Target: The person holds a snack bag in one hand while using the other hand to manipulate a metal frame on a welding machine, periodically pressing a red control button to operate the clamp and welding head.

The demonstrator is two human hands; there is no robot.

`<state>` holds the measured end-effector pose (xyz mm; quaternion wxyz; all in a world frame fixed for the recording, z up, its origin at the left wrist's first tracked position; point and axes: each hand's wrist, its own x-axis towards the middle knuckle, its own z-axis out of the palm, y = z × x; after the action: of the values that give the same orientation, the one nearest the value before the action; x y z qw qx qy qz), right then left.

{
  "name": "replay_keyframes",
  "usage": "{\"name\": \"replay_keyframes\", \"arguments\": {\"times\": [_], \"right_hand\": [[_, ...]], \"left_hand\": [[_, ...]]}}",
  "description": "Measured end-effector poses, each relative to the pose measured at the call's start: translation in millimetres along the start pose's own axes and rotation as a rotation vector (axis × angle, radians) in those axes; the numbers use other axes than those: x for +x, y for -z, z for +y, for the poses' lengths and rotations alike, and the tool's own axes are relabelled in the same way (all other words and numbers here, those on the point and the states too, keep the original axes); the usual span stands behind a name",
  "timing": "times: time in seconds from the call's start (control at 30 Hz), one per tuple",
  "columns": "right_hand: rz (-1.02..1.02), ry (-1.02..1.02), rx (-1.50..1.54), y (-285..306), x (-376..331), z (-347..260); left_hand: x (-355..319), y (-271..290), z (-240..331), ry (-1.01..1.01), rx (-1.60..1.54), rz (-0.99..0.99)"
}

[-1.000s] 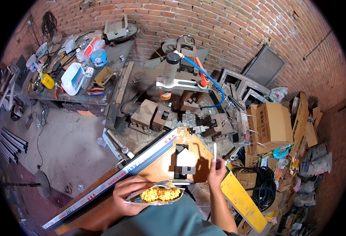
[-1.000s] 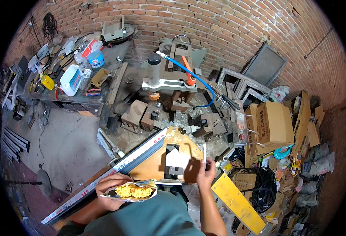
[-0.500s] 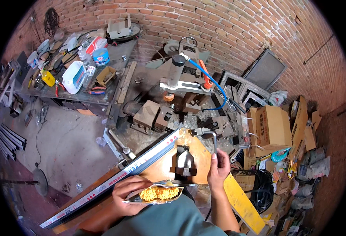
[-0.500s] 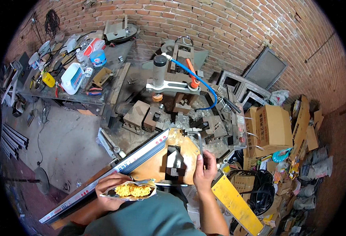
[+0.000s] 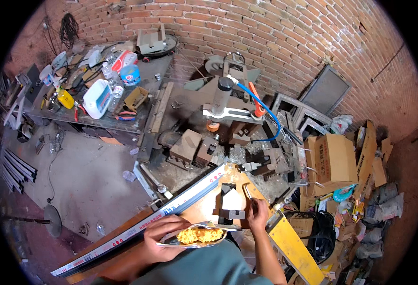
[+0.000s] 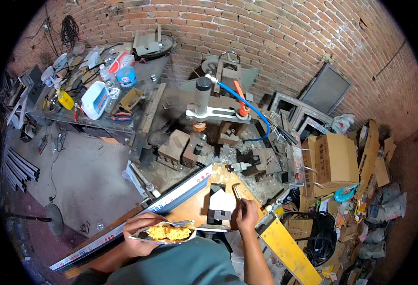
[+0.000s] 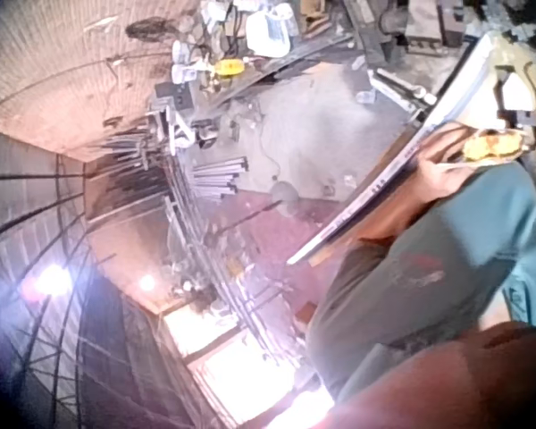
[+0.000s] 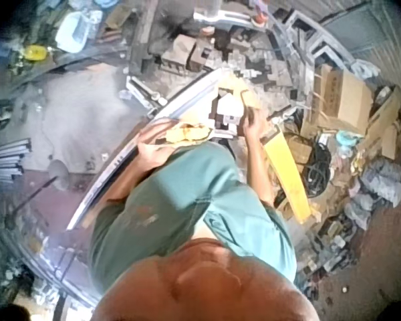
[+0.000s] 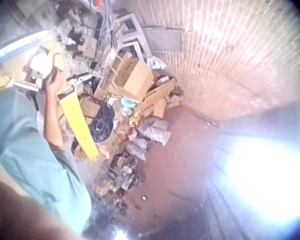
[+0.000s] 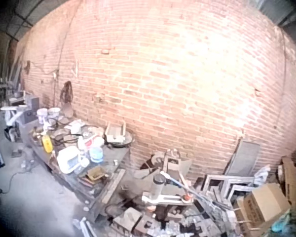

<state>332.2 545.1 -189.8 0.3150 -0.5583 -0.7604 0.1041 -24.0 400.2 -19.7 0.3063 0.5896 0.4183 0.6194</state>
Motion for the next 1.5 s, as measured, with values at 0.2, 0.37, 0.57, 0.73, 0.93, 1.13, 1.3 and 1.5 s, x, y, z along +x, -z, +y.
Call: {"name": "replay_keyframes", "arguments": {"times": [0.2,0.37,0.57,0.73,0.93,1.13,1.3,1.5], "right_hand": [[0.124,0.027,-0.016,-12,-15,1],[0.111,-0.004,-0.021,-5,-22,-7],[0.113,-0.005,-0.016,-7,-22,-11],[0.109,0.021,-0.035,-11,-22,-5],[0.11,0.027,-0.055,-13,-25,-2],[0.094,0.054,-0.085,-12,-25,2],[0.09,0.053,-0.061,-12,-25,3],[0.079,0.036,-0.067,-11,-27,-3]], "left_hand": [[5,-1,-3,-0.004,-0.034,-0.035],[5,0,6,0.042,-0.017,-0.067],[6,-1,9,0.015,-0.041,-0.085],[4,1,18,0.002,0.034,-0.096],[-7,3,22,0.013,0.004,-0.012],[-2,11,29,-0.137,0.068,0.149],[4,11,33,-0.216,0.006,0.107],[7,4,43,-0.304,-0.015,0.038]]}}
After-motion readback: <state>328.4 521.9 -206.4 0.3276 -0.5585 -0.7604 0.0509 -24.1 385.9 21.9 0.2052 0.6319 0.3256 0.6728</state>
